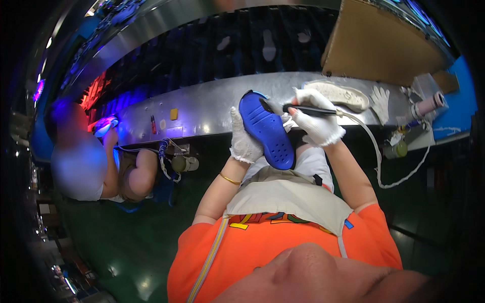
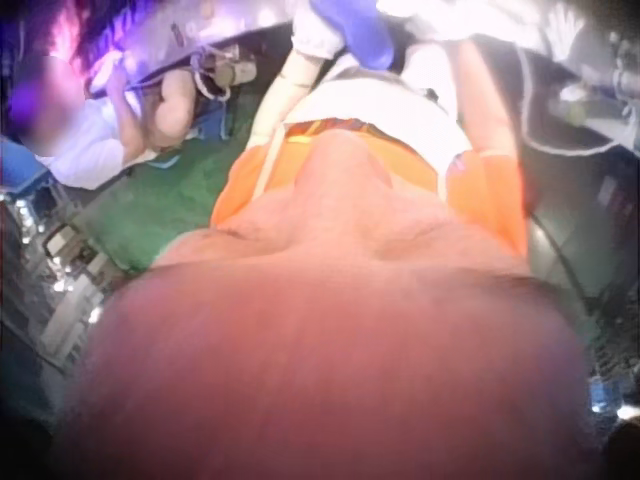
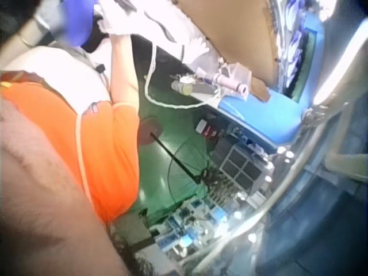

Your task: The person repeatedly picks up blue clogs from a conveyor belt and uses a handheld rotary tool to trim or smooth the soles. After finishing each clog, they place it back on the belt and pick up the next one. A coworker is visible in the background performing a similar task.

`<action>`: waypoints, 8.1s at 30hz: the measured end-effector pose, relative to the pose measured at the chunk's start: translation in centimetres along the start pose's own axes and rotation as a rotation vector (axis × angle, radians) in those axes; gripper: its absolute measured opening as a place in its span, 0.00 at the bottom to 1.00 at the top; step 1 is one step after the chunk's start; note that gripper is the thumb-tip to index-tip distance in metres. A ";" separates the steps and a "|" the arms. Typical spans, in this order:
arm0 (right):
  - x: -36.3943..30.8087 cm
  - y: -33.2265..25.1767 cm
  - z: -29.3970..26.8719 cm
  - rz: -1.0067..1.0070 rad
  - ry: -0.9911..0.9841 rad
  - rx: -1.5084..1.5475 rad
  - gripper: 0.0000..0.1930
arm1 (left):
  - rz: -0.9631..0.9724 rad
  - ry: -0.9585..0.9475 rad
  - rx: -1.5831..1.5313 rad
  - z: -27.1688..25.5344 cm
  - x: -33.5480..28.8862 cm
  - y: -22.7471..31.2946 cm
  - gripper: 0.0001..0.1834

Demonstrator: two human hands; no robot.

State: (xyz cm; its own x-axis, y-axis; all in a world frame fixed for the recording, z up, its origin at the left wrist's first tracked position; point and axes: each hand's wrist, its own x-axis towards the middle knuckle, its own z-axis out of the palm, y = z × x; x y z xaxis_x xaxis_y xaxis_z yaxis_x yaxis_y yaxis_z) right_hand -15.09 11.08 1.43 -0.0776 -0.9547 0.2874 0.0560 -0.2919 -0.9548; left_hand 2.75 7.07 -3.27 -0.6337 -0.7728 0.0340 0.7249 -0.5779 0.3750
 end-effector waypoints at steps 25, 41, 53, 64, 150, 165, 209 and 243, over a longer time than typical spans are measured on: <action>-5.7 0.9 0.1 0.029 -0.031 -0.055 0.10 | -0.093 0.379 0.251 0.6 0.4 -2.0 0.42; -8.1 1.5 -1.8 -0.015 -0.018 -0.171 0.04 | -0.351 0.039 0.200 -0.4 -1.2 -3.9 0.50; -3.7 0.6 -0.1 -0.251 -0.109 -0.212 0.06 | 0.047 -0.034 -0.033 -0.5 3.4 -1.3 0.56; -2.5 1.9 -0.1 0.414 0.040 0.482 0.07 | 0.093 -0.315 0.006 0.1 5.4 1.8 0.64; -2.8 0.9 0.7 -0.112 -0.142 -0.281 0.07 | 0.063 0.194 0.170 -1.4 4.6 -0.1 0.42; -2.7 1.4 0.6 0.048 -0.145 -0.089 0.07 | 0.112 0.147 0.093 -0.9 3.4 -0.7 0.40; 1.1 0.7 -2.2 -0.065 -0.441 -0.345 0.07 | -0.418 0.083 0.400 2.4 7.7 4.4 0.28; -1.2 1.0 -2.5 -0.227 -0.241 -0.156 0.04 | -0.160 0.076 0.202 1.0 6.7 1.2 0.33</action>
State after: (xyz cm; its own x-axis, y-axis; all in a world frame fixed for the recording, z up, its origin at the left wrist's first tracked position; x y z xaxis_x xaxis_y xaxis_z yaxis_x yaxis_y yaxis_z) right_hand -17.42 12.09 -0.05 0.1675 -0.8583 0.4851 -0.0892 -0.5032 -0.8595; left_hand -0.92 1.44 -1.64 -0.7084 -0.6976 -0.1075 0.5434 -0.6362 0.5477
